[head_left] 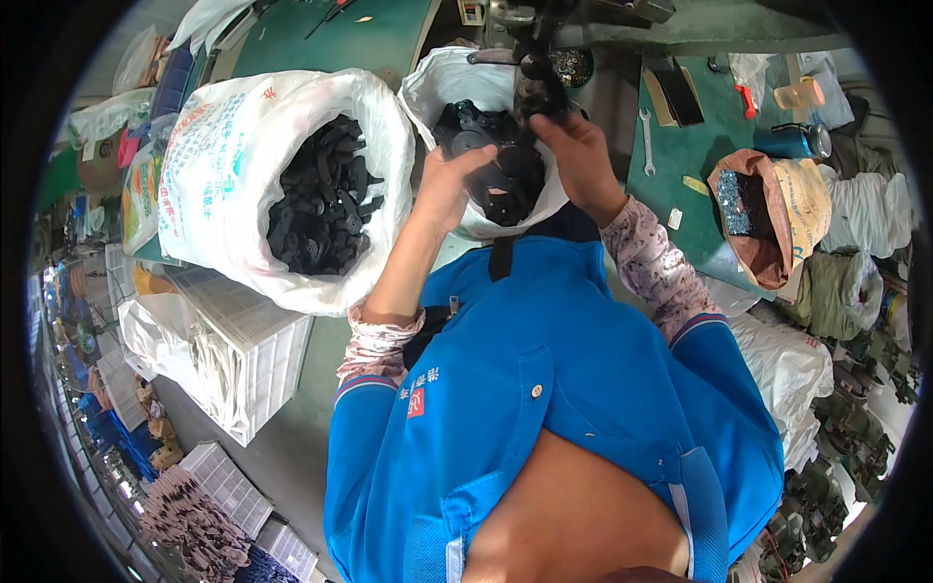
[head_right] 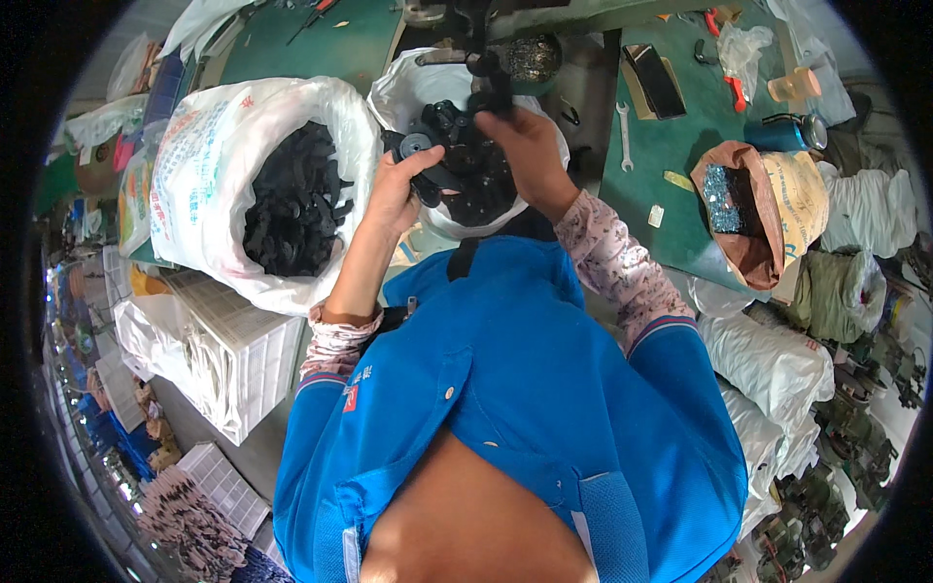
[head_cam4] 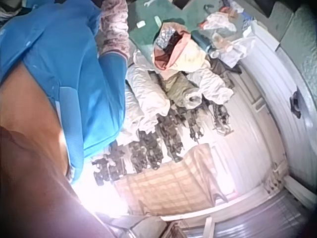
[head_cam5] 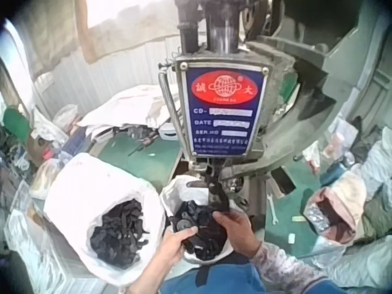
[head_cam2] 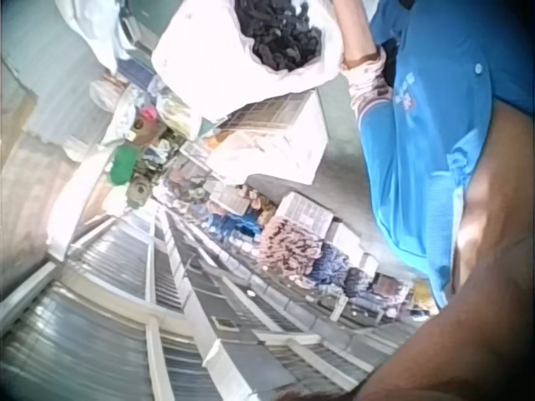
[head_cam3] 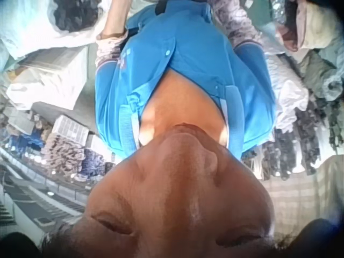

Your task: The person repeatedly picks small black plastic components from a white sack, places them into a metal fixture, and secures them by pulling a lever. The person then removes the assembled unit and returns it to the sack. This cycle continues throughout the clip.

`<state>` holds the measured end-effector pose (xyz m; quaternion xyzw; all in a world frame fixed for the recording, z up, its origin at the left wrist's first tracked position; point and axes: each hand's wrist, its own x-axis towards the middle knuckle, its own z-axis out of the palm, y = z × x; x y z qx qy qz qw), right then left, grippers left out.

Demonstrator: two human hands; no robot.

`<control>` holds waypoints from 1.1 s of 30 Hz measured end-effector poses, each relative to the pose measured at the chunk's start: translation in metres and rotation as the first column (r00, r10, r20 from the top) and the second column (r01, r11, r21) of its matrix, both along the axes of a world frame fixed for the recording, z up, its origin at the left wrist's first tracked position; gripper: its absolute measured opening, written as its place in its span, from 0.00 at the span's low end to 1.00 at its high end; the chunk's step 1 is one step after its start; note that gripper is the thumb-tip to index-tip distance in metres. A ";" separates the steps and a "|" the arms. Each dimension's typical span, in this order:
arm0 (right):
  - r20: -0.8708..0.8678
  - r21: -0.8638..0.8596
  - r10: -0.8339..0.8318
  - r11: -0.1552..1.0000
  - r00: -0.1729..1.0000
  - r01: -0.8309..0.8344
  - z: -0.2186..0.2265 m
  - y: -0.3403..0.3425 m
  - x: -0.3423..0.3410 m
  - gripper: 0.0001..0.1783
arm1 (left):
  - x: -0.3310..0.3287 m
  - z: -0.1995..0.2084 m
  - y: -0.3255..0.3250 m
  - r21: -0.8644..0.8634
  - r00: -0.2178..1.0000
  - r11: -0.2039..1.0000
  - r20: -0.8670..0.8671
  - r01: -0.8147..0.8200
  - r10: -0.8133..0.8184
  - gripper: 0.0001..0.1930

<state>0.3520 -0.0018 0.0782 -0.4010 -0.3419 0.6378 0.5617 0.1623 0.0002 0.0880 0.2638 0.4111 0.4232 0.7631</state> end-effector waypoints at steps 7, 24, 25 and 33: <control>0.766 0.321 -0.117 0.921 0.632 -0.218 0.015 -0.039 0.031 0.15 | -0.002 0.002 0.003 -0.239 0.991 0.971 0.128 -0.018 0.050 0.10; 0.457 0.368 -0.176 0.930 0.872 -0.005 0.061 0.008 0.035 0.17 | -0.011 -0.002 -0.009 -0.070 0.959 0.992 0.272 0.103 -0.081 0.11; 0.452 0.353 -0.159 0.935 0.878 -0.013 0.063 0.014 0.038 0.17 | -0.012 -0.002 -0.010 -0.065 0.960 0.996 0.277 0.062 -0.042 0.11; 0.546 0.073 0.134 0.976 0.827 -0.207 0.083 0.055 0.035 0.17 | -0.011 0.004 -0.008 -0.083 0.887 0.994 0.450 -0.073 0.103 0.12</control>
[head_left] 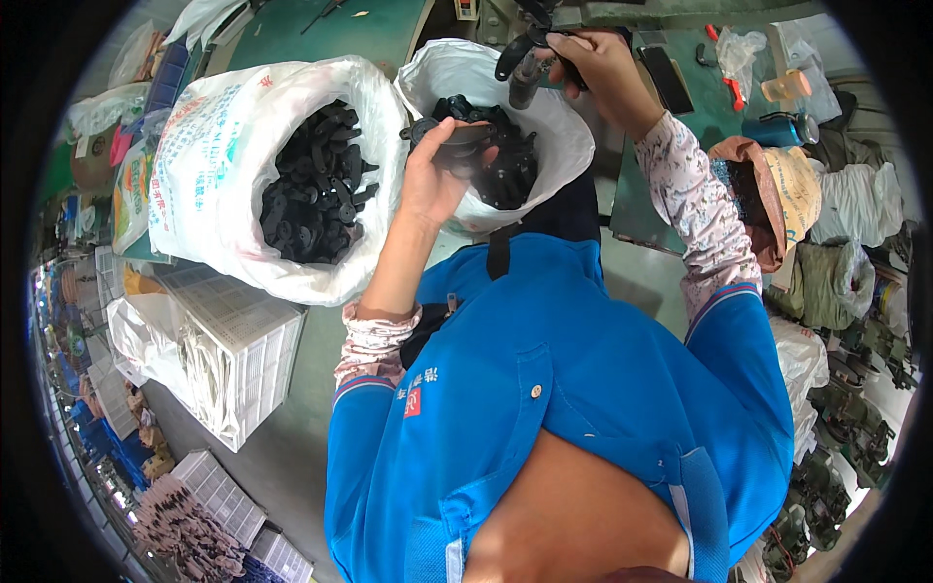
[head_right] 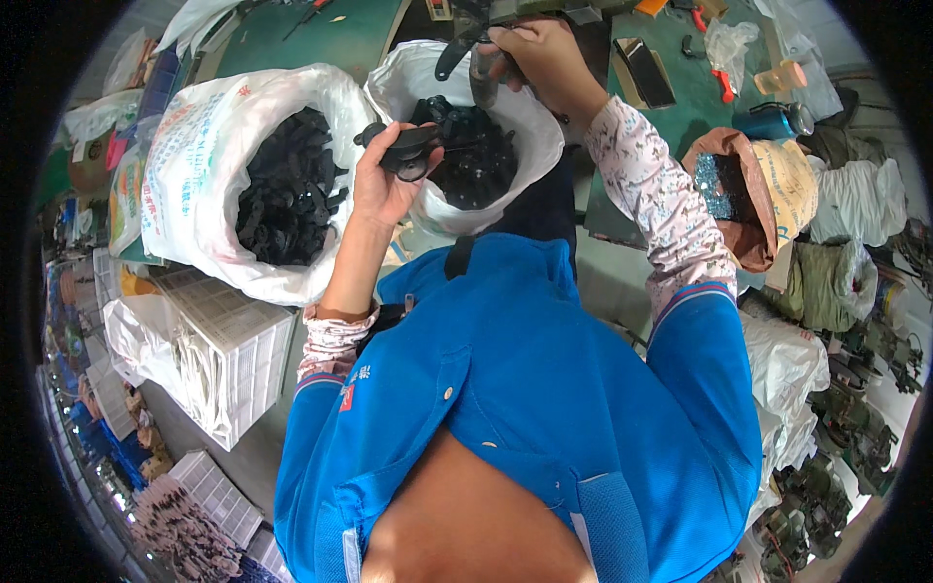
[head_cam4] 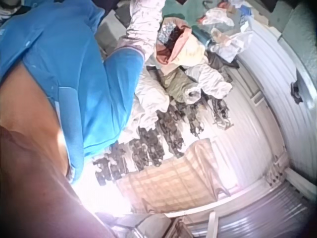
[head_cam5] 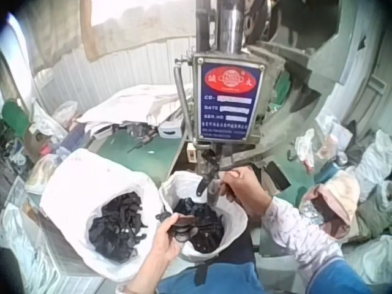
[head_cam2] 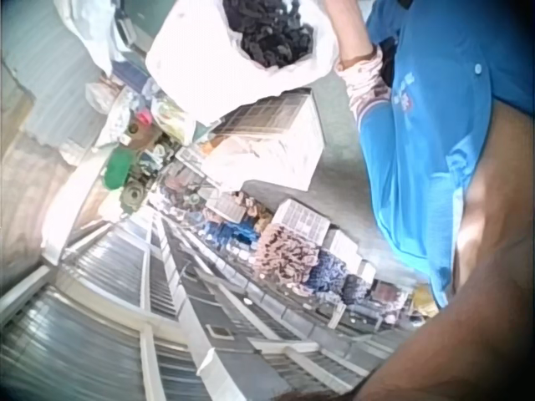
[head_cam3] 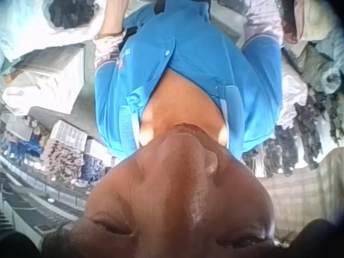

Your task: The person repeatedly picks small black plastic components from a white sack, places them into a metal fixture, and secures them by pulling a lever. The person then removes the assembled unit and returns it to the sack. This cycle continues throughout the clip.

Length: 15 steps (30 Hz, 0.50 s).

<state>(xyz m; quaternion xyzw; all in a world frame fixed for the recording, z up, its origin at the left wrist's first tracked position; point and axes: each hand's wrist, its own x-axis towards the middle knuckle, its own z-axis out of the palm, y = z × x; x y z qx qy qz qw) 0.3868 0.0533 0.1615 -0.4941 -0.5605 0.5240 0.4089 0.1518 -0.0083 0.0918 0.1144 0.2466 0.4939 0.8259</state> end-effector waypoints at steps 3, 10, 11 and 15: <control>-0.012 -0.011 0.031 0.999 0.999 -0.031 -0.020 0.014 0.003 0.17 | 0.001 -0.003 0.003 -0.033 0.999 0.999 0.024 -0.041 0.042 0.12; 0.155 -0.048 0.114 0.993 0.981 -0.108 -0.065 -0.020 0.000 0.26 | 0.004 -0.005 0.008 -0.107 0.995 0.991 0.042 -0.086 0.091 0.13; 0.214 0.034 0.174 0.982 0.961 -0.185 -0.078 -0.033 -0.002 0.27 | 0.005 -0.005 0.009 -0.120 0.995 0.990 0.055 -0.076 0.083 0.13; -0.168 -0.123 0.256 0.953 0.952 -0.277 -0.068 -0.073 -0.023 0.24 | 0.009 -0.014 0.011 -0.138 0.995 0.990 0.093 -0.033 0.046 0.13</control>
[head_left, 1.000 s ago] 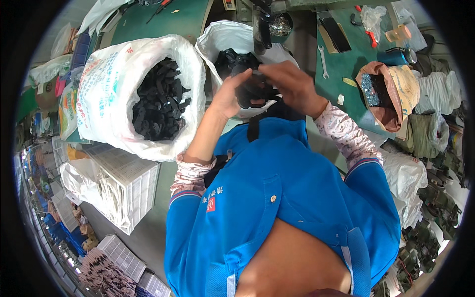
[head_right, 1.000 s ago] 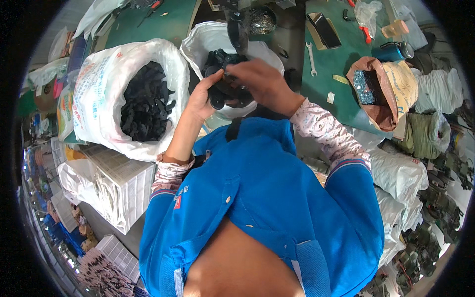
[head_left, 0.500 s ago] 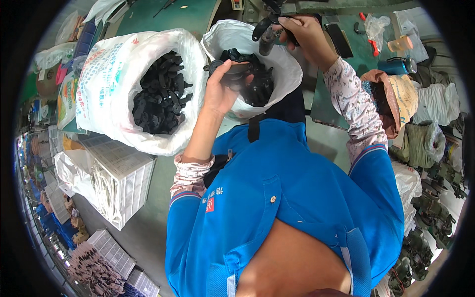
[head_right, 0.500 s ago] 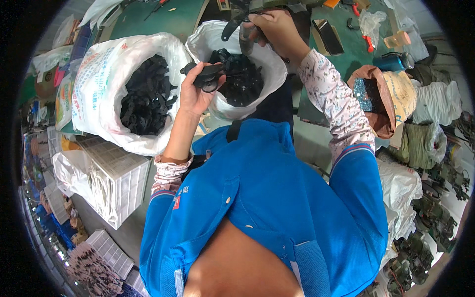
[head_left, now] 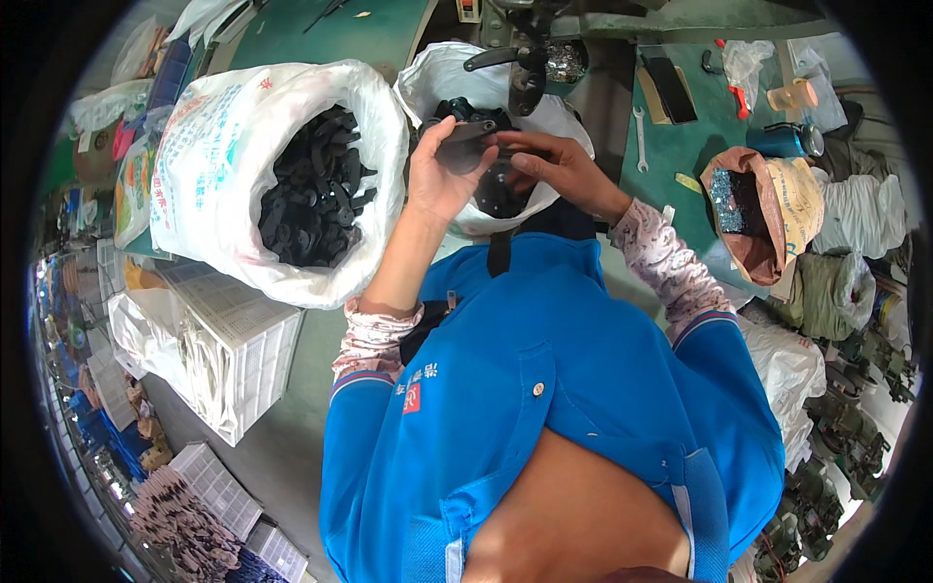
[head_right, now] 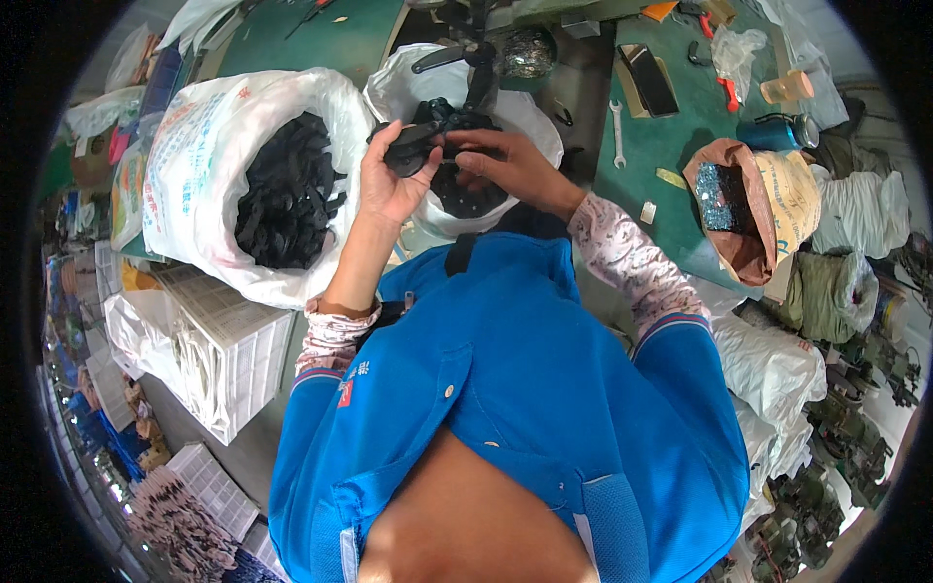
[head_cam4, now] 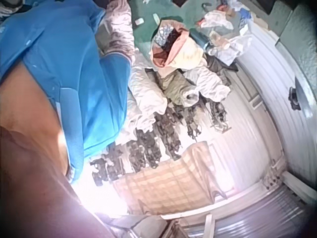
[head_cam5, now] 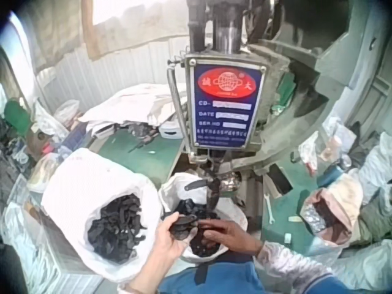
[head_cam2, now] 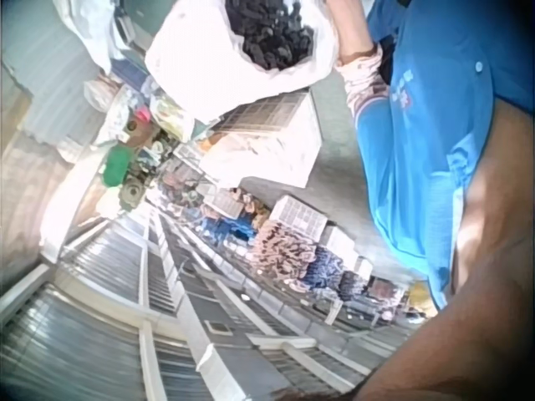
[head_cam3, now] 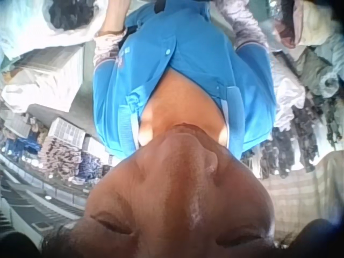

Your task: The person repeatedly picks small black plastic components from a white sack, places them into a metal fixture, and secures them by pulling a lever. The person then removes the assembled unit and returns it to the sack. This cycle continues throughout the clip.

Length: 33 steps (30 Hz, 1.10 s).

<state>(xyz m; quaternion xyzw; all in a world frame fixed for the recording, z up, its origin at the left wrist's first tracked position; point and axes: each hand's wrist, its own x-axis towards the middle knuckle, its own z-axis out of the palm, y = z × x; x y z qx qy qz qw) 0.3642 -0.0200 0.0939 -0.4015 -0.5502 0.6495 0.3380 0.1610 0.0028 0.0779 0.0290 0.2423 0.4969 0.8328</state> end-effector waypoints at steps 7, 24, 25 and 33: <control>-0.218 -0.346 -0.285 0.917 0.933 0.200 -0.004 -0.016 0.018 0.17 | -0.005 0.013 0.006 -0.027 0.984 0.998 -0.168 -0.056 0.050 0.17; 0.078 0.559 -0.585 0.696 0.807 0.451 0.002 -0.028 -0.006 0.15 | 0.011 0.001 -0.019 0.241 0.777 0.929 -0.625 0.282 -0.074 0.10; 0.105 0.701 -0.607 0.607 0.788 0.374 0.003 -0.027 -0.006 0.16 | 0.012 0.005 -0.021 0.255 0.770 0.922 -0.635 0.290 -0.066 0.11; 0.233 0.600 -0.435 0.768 0.870 0.223 0.009 -0.026 -0.011 0.15 | 0.013 0.000 -0.023 0.294 0.769 0.912 -0.639 0.284 -0.033 0.15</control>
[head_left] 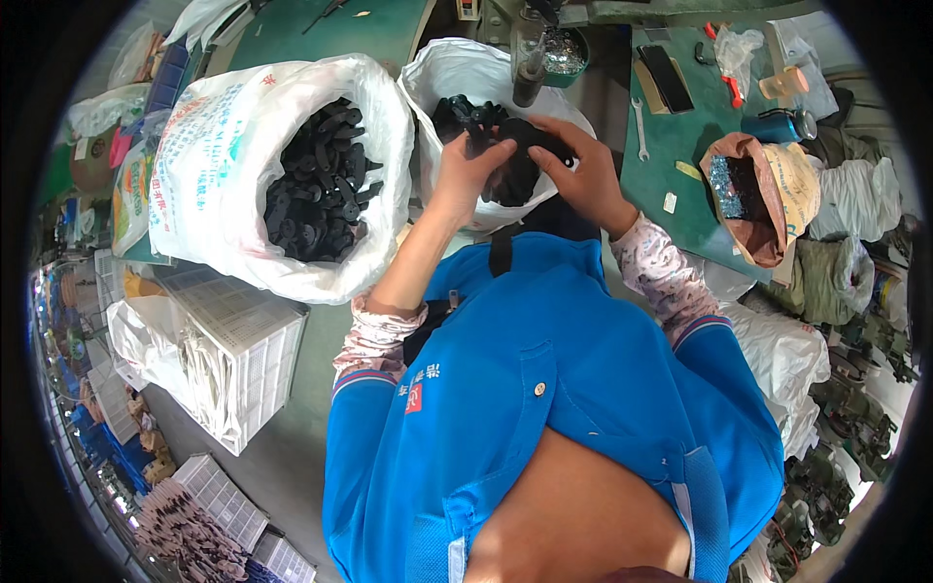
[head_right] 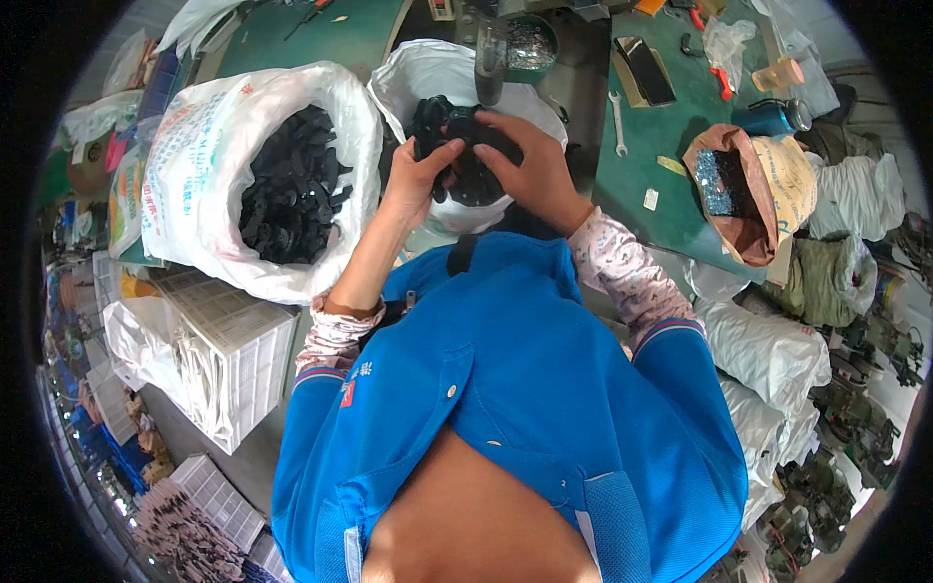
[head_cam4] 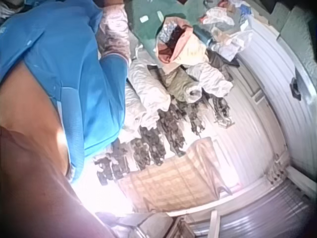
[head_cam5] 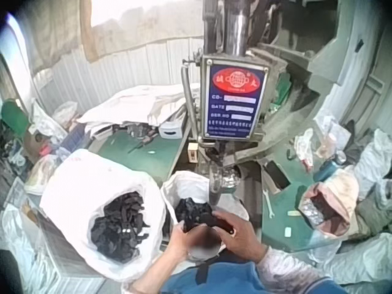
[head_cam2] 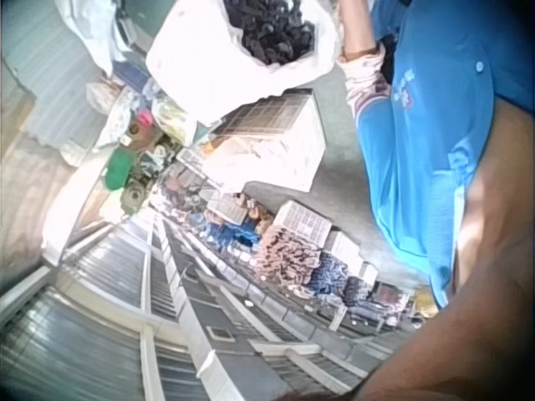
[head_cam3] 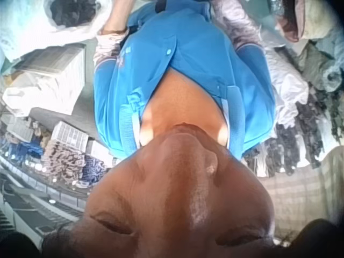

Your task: The person repeatedly picks small black plastic components from a white sack, places them into a metal fixture, and secures them by pulling a lever. The person then removes the assembled unit and returns it to the sack. This cycle continues throughout the clip.

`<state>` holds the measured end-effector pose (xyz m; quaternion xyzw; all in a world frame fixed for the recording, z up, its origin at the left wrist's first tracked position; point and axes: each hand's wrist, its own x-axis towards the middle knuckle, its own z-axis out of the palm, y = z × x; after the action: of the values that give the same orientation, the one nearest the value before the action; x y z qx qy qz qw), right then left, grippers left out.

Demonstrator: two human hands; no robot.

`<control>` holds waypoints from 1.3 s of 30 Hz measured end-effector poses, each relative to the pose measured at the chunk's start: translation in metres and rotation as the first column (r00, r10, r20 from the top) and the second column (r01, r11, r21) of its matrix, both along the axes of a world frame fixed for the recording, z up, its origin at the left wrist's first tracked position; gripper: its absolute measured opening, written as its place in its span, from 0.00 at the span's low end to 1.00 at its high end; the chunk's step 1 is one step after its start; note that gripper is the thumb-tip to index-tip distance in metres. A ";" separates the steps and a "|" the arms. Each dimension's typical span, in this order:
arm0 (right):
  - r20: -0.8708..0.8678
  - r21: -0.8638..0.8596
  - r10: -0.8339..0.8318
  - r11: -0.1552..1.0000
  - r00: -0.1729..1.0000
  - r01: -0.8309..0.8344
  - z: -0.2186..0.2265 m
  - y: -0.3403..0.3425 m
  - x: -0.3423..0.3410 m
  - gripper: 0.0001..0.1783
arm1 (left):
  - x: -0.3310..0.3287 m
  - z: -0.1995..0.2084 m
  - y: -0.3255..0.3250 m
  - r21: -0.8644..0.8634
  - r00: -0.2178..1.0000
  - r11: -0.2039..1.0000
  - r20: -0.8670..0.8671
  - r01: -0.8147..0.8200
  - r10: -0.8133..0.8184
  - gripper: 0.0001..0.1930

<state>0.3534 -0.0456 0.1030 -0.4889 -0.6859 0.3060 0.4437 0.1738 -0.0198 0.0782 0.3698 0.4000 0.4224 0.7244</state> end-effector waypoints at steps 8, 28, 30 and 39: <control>-0.409 -0.361 -0.071 0.928 0.910 -0.090 0.020 0.038 0.017 0.16 | -0.001 0.007 0.006 0.001 1.000 1.000 -0.012 0.004 -0.004 0.14; -0.373 -0.450 -0.049 0.883 0.927 -0.134 0.030 0.100 0.033 0.14 | -0.005 0.001 0.010 -0.140 0.949 0.984 0.310 0.110 -0.062 0.19; -0.377 -0.488 -0.076 0.864 0.923 -0.128 0.028 0.095 0.032 0.16 | -0.003 0.001 0.011 -0.135 0.932 0.980 0.349 0.147 -0.092 0.20; -0.518 -0.597 -0.100 0.753 0.850 -0.276 -0.018 0.030 0.001 0.21 | 0.013 0.003 0.013 -0.192 0.929 0.944 0.312 0.269 -0.201 0.15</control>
<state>0.3543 -0.0151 0.0846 -0.4764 -0.4127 0.6668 0.3976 0.1870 -0.0069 0.0812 0.2631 0.2894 0.3319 0.8584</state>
